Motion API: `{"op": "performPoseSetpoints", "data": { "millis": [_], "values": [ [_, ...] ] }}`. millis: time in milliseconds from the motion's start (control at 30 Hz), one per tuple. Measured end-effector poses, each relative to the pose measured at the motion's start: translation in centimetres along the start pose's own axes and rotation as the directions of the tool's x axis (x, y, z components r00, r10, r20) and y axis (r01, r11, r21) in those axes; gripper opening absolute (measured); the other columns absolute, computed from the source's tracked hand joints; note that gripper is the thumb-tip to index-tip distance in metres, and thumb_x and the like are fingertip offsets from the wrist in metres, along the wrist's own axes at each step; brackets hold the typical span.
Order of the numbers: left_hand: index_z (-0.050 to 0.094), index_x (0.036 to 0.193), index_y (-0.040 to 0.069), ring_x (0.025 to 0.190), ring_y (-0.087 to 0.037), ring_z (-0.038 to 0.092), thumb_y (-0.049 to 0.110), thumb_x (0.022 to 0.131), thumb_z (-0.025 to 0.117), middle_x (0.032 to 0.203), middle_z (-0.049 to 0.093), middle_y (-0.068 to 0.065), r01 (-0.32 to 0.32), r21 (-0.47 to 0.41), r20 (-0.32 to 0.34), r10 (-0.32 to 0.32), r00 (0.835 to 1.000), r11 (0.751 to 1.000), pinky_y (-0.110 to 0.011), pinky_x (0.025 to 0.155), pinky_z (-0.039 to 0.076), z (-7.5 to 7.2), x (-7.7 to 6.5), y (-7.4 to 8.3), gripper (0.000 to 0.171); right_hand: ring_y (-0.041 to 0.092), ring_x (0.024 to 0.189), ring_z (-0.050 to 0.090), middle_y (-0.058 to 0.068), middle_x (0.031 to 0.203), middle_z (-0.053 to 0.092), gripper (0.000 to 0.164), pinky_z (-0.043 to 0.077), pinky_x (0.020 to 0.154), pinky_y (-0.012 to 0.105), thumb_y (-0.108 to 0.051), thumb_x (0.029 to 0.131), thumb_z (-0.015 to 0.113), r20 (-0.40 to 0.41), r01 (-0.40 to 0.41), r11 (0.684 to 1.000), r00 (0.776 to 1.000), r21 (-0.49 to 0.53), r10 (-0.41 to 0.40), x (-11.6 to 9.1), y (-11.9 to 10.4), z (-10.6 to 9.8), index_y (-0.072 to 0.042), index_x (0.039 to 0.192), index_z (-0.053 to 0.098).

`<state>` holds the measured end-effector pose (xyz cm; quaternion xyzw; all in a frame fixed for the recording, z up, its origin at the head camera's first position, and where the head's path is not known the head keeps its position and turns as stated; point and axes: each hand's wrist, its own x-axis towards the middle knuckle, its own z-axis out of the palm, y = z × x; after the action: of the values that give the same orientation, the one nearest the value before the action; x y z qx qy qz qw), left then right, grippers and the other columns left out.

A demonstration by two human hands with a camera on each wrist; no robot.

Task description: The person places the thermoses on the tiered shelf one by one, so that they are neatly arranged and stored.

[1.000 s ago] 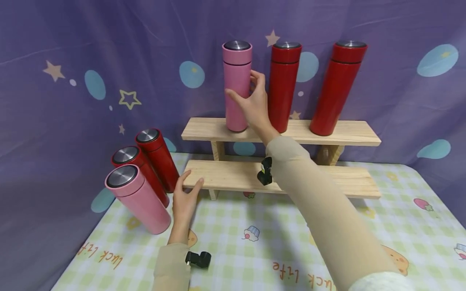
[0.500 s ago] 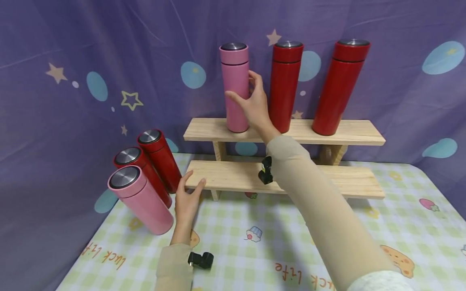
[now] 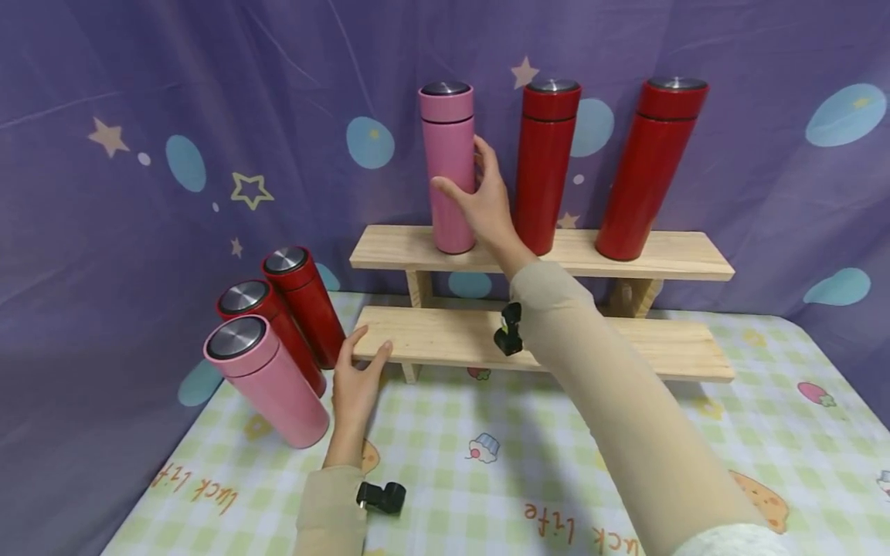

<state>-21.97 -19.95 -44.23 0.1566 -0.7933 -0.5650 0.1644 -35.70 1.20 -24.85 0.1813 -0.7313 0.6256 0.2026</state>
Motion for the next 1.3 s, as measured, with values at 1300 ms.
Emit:
{"op": "performPoseSetpoints", "data": {
  "millis": [1300],
  "values": [
    [0.051,0.142,0.03,0.127,-0.032,0.051,0.054,0.085,0.073,0.153,0.041,-0.006,0.008,-0.005,0.01,-0.008,1.0,1.0,-0.051,0.102,0.037,-0.1,0.0,0.1,0.066,0.026,0.126,0.054,0.016,0.135,0.058,0.046,0.039,0.108,0.037,-0.001,0.096,0.062,-0.044,0.176,0.95,0.984,0.256,-0.171,-9.6,-1.5,-6.2,0.0,0.14,0.051]
  ]
}}
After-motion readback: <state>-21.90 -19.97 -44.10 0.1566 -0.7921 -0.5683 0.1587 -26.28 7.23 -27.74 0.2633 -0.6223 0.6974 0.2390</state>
